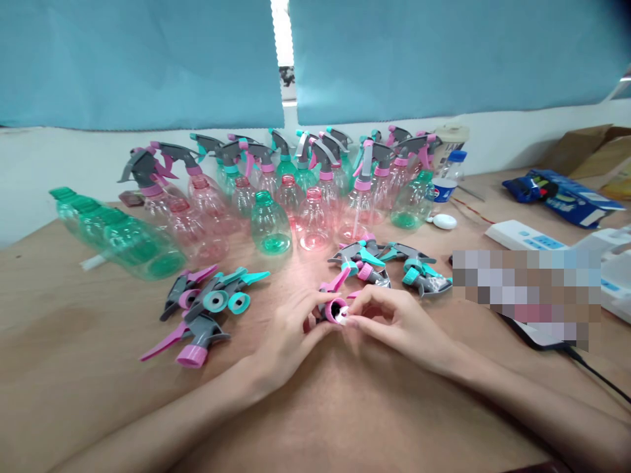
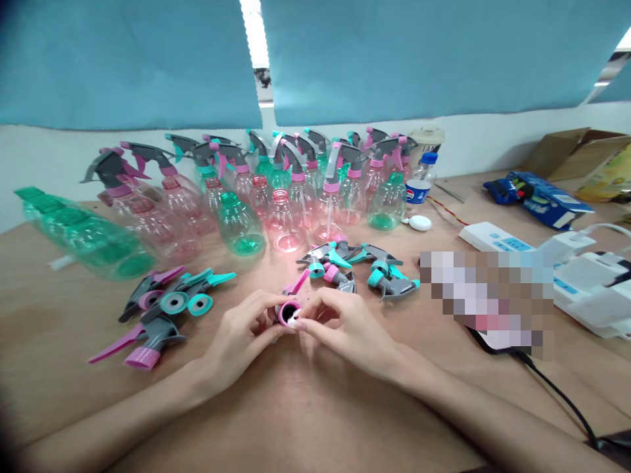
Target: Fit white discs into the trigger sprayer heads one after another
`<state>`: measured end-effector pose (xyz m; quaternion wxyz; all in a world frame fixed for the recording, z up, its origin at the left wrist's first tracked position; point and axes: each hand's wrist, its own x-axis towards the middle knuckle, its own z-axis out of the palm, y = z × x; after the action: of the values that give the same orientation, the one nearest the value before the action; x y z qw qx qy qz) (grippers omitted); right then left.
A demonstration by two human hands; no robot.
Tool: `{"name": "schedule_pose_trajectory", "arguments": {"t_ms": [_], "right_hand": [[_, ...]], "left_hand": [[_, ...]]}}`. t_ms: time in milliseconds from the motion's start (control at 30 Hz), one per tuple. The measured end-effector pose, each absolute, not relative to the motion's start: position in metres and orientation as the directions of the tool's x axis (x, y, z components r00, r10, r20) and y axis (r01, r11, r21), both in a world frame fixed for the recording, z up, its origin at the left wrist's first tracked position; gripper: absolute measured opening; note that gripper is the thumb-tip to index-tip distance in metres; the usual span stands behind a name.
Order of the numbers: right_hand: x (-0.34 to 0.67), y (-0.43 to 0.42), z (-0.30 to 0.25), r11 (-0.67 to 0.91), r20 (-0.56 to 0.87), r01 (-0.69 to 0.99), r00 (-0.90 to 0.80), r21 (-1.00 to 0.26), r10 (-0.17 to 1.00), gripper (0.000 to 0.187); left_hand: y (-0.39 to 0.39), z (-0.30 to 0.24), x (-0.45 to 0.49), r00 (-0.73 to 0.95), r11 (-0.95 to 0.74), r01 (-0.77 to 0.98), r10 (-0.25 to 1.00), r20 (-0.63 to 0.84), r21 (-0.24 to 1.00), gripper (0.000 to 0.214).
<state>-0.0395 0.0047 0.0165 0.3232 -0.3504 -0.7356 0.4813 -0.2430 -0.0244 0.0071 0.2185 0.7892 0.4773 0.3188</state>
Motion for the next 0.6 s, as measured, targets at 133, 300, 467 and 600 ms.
{"name": "schedule_pose_trajectory", "arguments": {"t_ms": [133,300,467,600], "right_hand": [[-0.0404,0.0046,0.0170,0.150,0.060,0.116,-0.559,-0.982,0.827,0.017],[-0.0401,0.0070,0.0173,0.007,-0.001,0.012,-0.553,-1.000,0.833,0.024],[-0.0376,0.0107,0.0197,0.015,0.005,0.015,-0.548,-1.000,0.836,0.024],[-0.0368,0.0102,0.0237,0.073,0.033,0.050,-0.556,-0.996,0.830,0.026]], "left_hand": [[-0.0243,0.0077,-0.2427,0.343,-0.460,0.624,0.887,0.307,0.632,0.028],[-0.0239,0.0081,-0.2426,0.332,-0.452,0.625,0.892,0.308,0.636,0.025],[-0.0236,0.0097,-0.2426,0.312,-0.435,0.632,0.900,0.304,0.641,0.025],[-0.0244,0.0119,-0.2422,0.318,-0.431,0.627,0.902,0.293,0.649,0.027]]}}
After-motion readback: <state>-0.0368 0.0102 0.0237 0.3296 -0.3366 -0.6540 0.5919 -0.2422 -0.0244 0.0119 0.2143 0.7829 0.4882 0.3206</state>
